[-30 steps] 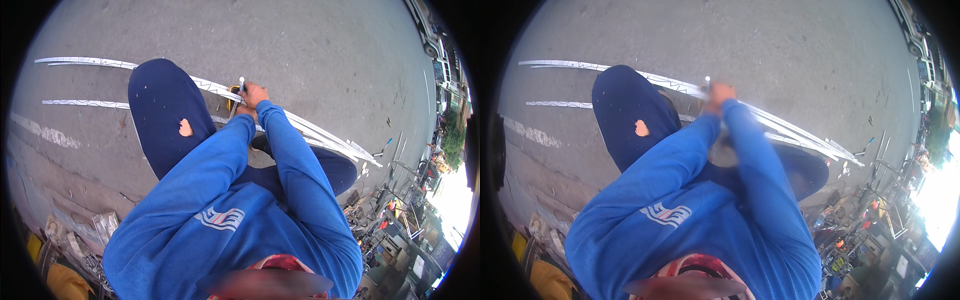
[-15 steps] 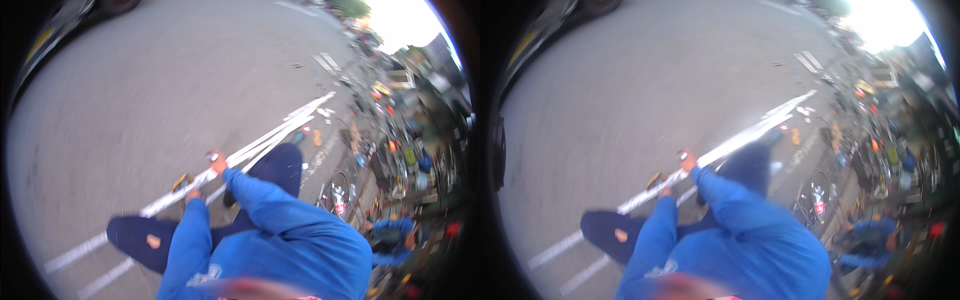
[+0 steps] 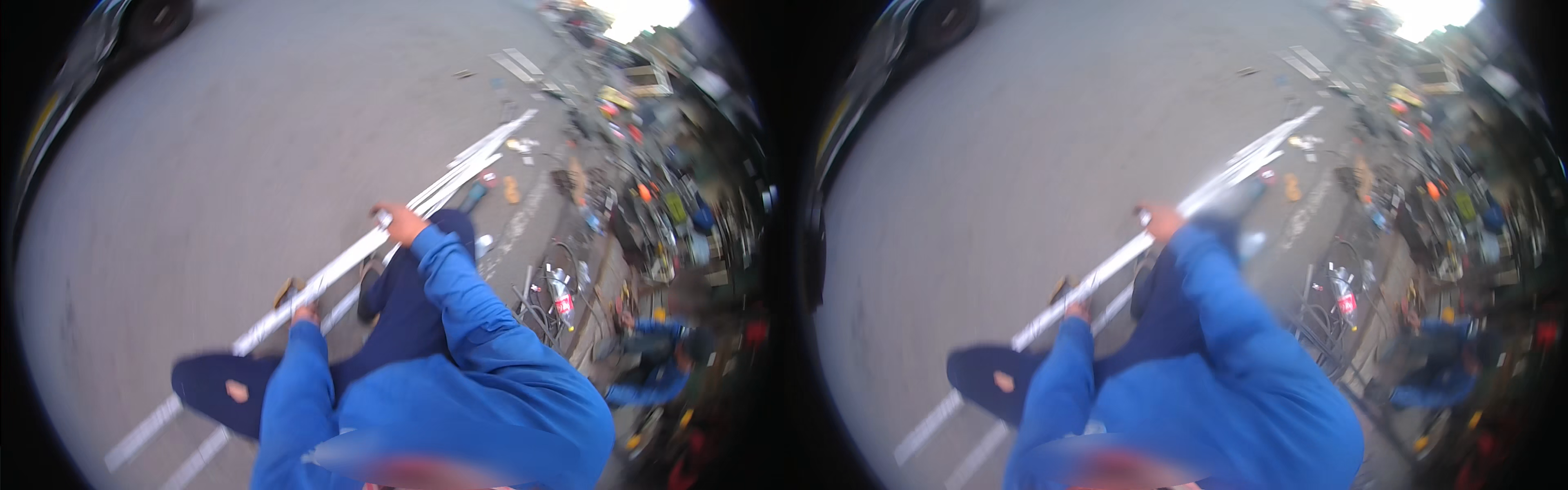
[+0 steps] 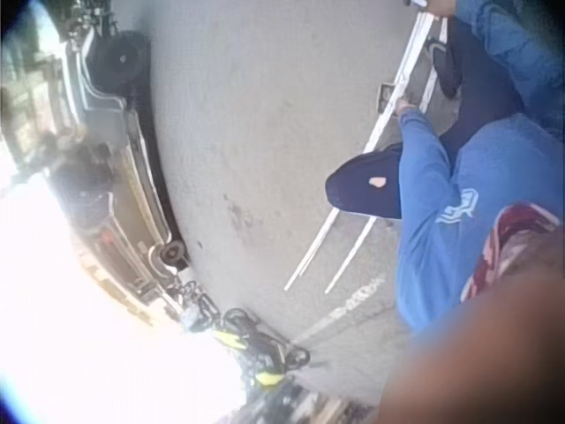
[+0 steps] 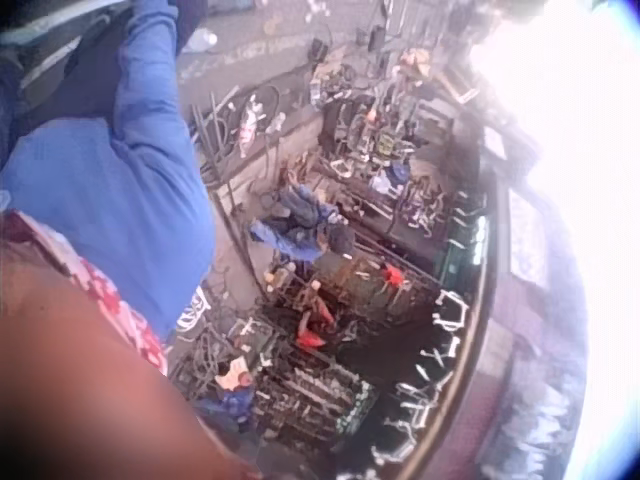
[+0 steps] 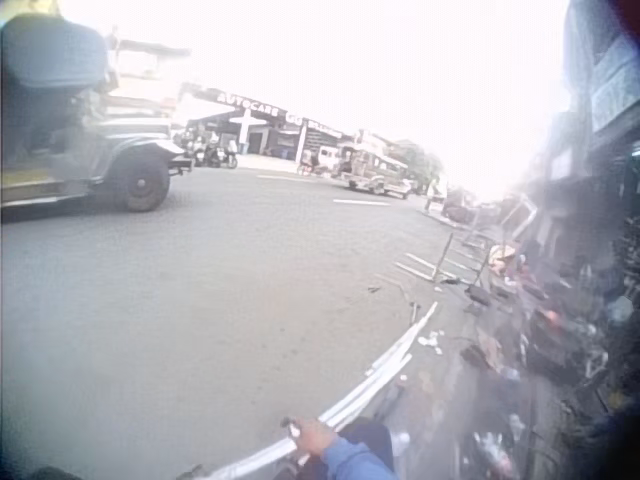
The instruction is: The person sits on the ground and uses a square and a marker to measure and mark multiple long white metal bars. The person repeatedly positions the square along the bars and draws lines to indicate cut points.
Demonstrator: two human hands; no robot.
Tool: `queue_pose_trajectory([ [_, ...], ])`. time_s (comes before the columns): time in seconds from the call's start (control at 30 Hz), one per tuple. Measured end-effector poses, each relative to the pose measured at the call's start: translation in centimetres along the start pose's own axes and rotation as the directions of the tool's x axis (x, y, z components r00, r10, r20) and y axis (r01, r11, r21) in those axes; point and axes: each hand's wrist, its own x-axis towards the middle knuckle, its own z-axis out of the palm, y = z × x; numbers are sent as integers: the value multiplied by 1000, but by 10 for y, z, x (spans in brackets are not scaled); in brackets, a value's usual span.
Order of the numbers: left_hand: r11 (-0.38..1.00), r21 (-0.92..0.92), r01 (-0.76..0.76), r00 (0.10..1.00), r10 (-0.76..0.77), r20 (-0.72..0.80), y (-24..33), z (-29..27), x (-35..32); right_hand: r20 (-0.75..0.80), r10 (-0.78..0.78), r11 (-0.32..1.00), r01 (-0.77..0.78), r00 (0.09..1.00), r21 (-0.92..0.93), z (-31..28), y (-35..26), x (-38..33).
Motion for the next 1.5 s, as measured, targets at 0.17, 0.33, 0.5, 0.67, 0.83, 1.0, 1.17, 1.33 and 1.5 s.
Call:
queue_pose_trajectory([
  [0.17,759,-528,381,922,-357,153,50,-41,-7,146,1,896,-66,989,438,57,1,12],
  [0.33,-635,-769,72,893,-303,334,155,-126,7,-219,61,981,-18,974,192,66,-23,6],
  [0.5,-701,-708,83,990,-24,140,217,-168,-22,-51,236,298,-22,970,954,52,-41,7],
  [0.67,-289,-923,256,963,160,217,204,-116,-21,-199,171,391,119,965,913,39,-37,2],
  [0.83,-484,-791,374,704,-408,582,112,-34,3,-146,359,360,8,922,933,37,-30,7],
  [1.0,-740,-670,60,634,-491,598,53,1,13,-22,255,454,-99,967,885,61,-40,12],
  [1.17,-629,-740,239,690,-426,585,61,-1,14,-43,144,649,-62,989,759,76,-49,14],
  [1.33,-892,-447,71,697,-277,662,61,-11,20,-26,168,735,-107,985,669,80,-50,15],
  [1.5,-855,-518,21,759,-324,564,45,-4,25,-18,166,747,-113,986,655,82,-56,21],
])
